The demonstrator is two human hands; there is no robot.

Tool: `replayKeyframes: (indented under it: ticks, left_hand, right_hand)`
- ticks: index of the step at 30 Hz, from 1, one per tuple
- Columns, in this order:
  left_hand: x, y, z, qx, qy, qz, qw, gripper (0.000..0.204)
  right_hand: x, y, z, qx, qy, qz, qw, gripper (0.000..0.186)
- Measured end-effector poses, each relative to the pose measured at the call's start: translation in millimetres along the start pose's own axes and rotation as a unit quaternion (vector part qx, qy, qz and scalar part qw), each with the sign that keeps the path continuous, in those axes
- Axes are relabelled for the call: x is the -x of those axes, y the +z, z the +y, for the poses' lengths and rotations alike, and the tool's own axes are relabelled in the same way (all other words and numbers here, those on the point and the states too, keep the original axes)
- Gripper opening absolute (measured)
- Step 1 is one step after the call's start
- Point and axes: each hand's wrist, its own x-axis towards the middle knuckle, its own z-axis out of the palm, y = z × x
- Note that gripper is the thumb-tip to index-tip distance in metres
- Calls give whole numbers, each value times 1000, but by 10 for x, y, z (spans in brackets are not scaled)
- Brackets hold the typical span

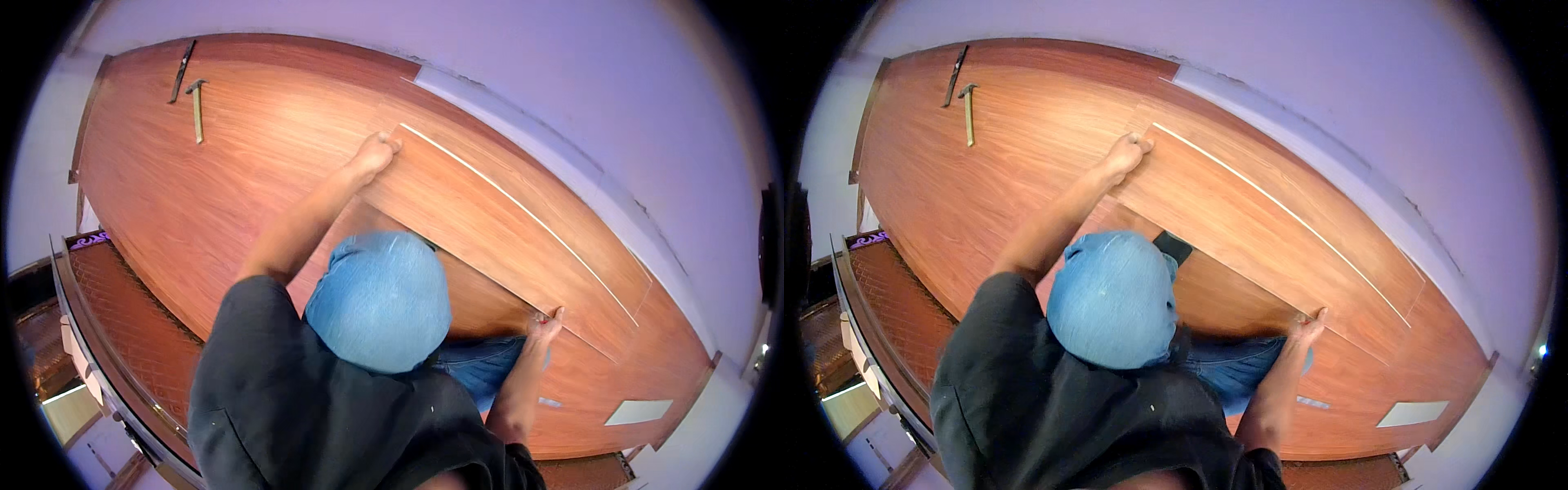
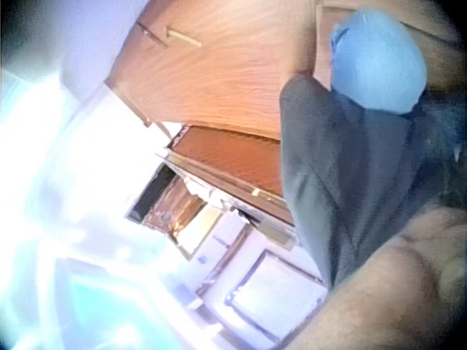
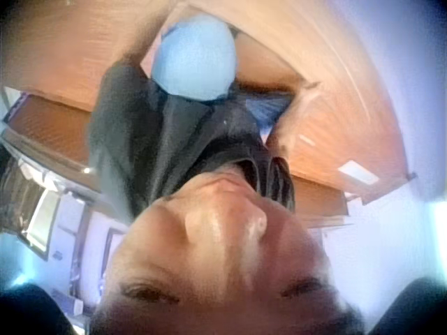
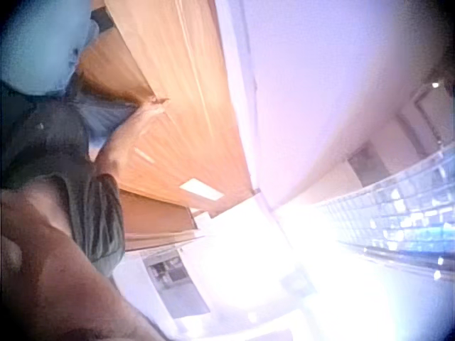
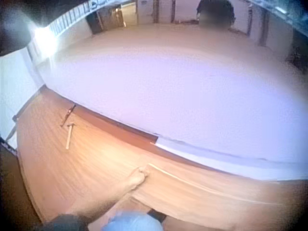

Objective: The person cuts a wooden plank on a table saw, then carries it to the installation site. They fit the plank into place, use a hammer and tapping block to secure it, and measure and mark the plank with a ruler and pencil.

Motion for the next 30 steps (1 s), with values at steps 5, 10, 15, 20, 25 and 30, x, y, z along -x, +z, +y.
replayKeyframes:
  ticks: [5, 10, 15, 20, 25, 30]
  left_hand:
    - [-362, -194, -111, -155, 68, 164, 972, 50]
    - [-1049, -414, -126, -233, 59, 187, 952, 48]
    - [-1283, -99, -305, -258, 152, 253, 920, 44]
    - [-1118, -193, -467, -239, 90, 243, 936, 53]
    - [-1210, -335, -433, -267, 101, 234, 930, 52]
    - [-1073, -393, -464, -248, 103, 236, 934, 51]
  right_hand:
    - [282, 470, 181, -6, 49, -40, 998, 35]
    - [481, 1363, 534, 39, 29, -68, 997, 33]
    - [-277, 1073, 523, 110, 41, -68, 991, 27]
    - [31, 1057, 649, 368, 56, 34, 927, 44]
    - [32, 1073, 692, 386, 63, 20, 920, 48]
    - [196, 1056, 712, 358, 66, -1, 932, 42]
